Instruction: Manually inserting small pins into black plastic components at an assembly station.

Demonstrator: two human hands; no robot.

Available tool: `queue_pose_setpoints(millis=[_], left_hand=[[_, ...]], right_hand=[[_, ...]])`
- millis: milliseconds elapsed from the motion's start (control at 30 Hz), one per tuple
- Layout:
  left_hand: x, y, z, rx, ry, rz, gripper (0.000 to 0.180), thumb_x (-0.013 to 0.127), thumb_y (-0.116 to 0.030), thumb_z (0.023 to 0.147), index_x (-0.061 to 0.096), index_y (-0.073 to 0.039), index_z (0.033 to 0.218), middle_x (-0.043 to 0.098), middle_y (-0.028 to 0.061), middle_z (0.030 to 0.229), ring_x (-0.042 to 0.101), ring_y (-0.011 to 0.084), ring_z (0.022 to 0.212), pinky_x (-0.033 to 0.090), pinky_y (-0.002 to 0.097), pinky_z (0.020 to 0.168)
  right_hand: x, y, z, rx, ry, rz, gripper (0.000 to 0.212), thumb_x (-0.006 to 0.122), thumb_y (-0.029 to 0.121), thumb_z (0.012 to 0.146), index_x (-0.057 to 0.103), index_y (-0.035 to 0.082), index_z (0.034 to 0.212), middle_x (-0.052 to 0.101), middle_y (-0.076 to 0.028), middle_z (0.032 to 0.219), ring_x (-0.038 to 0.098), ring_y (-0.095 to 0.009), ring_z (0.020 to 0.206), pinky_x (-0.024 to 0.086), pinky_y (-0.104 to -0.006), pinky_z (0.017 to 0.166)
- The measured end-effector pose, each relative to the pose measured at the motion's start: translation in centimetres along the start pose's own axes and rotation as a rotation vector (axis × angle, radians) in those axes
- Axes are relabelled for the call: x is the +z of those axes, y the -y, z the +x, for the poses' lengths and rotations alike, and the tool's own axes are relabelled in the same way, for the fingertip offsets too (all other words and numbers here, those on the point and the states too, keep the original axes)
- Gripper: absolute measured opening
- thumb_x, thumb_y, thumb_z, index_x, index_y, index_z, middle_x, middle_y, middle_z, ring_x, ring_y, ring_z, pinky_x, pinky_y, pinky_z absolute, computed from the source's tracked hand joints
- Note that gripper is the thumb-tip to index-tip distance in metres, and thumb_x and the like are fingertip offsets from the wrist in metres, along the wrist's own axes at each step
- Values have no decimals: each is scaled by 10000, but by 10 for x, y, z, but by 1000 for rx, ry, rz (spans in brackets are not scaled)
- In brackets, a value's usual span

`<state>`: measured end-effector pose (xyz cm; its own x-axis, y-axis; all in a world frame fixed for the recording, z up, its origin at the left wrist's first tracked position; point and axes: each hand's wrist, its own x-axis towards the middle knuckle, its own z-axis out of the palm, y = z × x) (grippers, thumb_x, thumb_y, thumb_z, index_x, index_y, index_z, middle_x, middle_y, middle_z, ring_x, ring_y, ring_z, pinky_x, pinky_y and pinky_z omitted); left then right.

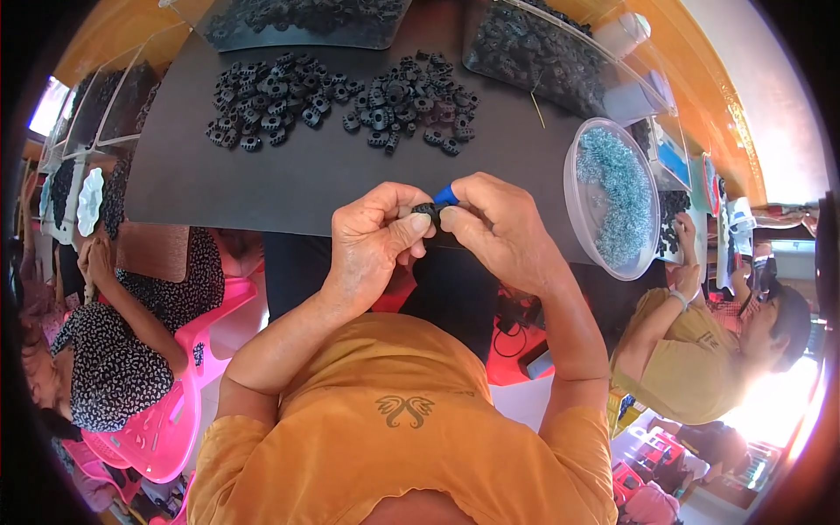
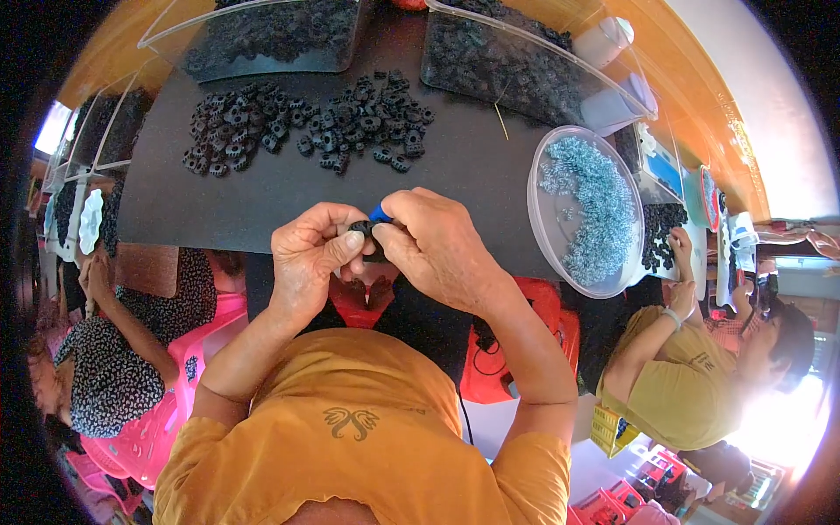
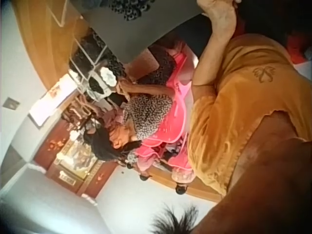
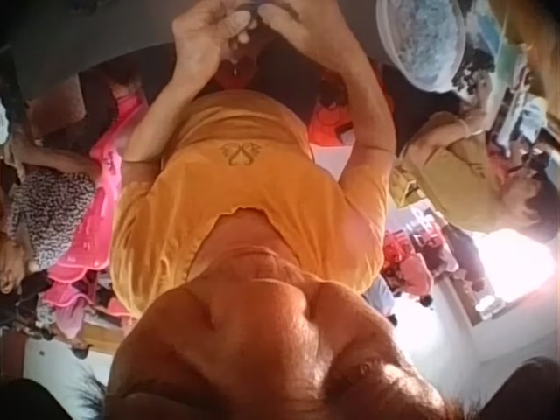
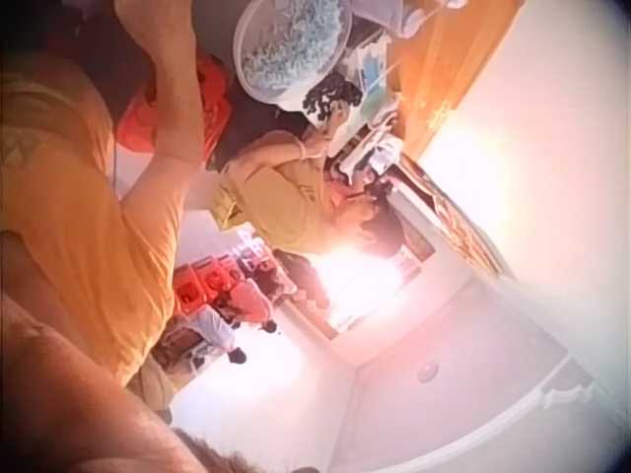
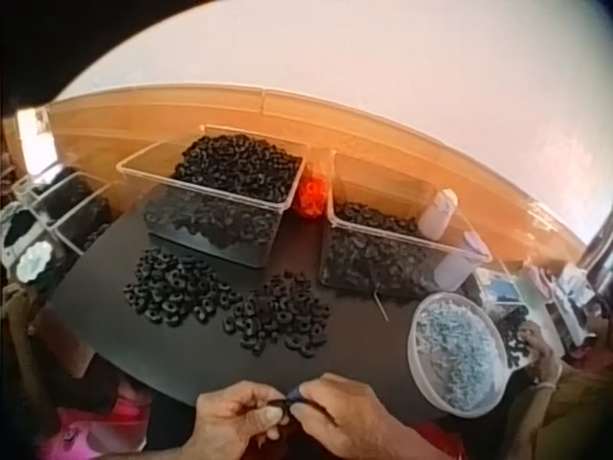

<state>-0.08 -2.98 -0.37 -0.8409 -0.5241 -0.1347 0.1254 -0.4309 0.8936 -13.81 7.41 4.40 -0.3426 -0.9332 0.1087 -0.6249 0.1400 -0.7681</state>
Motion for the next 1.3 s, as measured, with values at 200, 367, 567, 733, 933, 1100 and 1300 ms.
queue_pose_setpoints(millis=[200,367,567,733,933,1100,1300], left_hand=[[4,3,-2,39,-46,26,97,583,8,867,595,12,964,594,21,755,514,42,586,405,156,482],[11,4,0,117,-106,133,91,584,47,846,610,14,926,578,3,712,496,39,562,405,170,480],[15,10,0,227,-180,327,113,589,68,826,621,8,916,562,-12,678,482,39,534,407,188,471],[14,10,1,326,-170,467,117,583,68,825,623,1,912,558,-13,669,483,39,529,410,191,466],[2,-1,-2,31,-31,130,100,581,39,852,624,12,938,578,0,715,498,40,566,413,175,482],[2,-2,-3,65,-12,212,99,582,33,855,625,19,944,585,5,722,504,43,574,419,177,490],[4,0,-2,249,-43,443,117,598,86,805,620,30,906,575,27,668,520,65,537,438,207,480]], right_hand=[[6,-5,0,-131,-37,-121,103,564,61,786,498,11,726,528,-148,648,539,-331,635,426,-413,564],[17,-8,-5,-161,-165,-121,115,586,47,772,489,23,714,519,-138,620,529,-329,586,420,-419,533],[24,-14,-6,-223,-237,-145,138,607,26,755,477,26,709,510,-135,613,526,-322,576,416,-417,524],[21,-16,-10,-219,-234,-153,138,600,22,756,472,20,707,504,-143,623,517,-329,574,410,-421,524],[11,-12,-9,-39,-62,79,141,552,67,793,460,9,704,484,-140,624,502,-340,601,406,-423,554],[4,-12,-5,-155,48,-30,158,536,81,810,461,8,693,492,-132,637,499,-327,614,402,-424,571],[13,-16,-8,-232,-22,-98,174,572,13,787,439,-3,676,420,-127,603,433,-306,567,354,-403,531]])
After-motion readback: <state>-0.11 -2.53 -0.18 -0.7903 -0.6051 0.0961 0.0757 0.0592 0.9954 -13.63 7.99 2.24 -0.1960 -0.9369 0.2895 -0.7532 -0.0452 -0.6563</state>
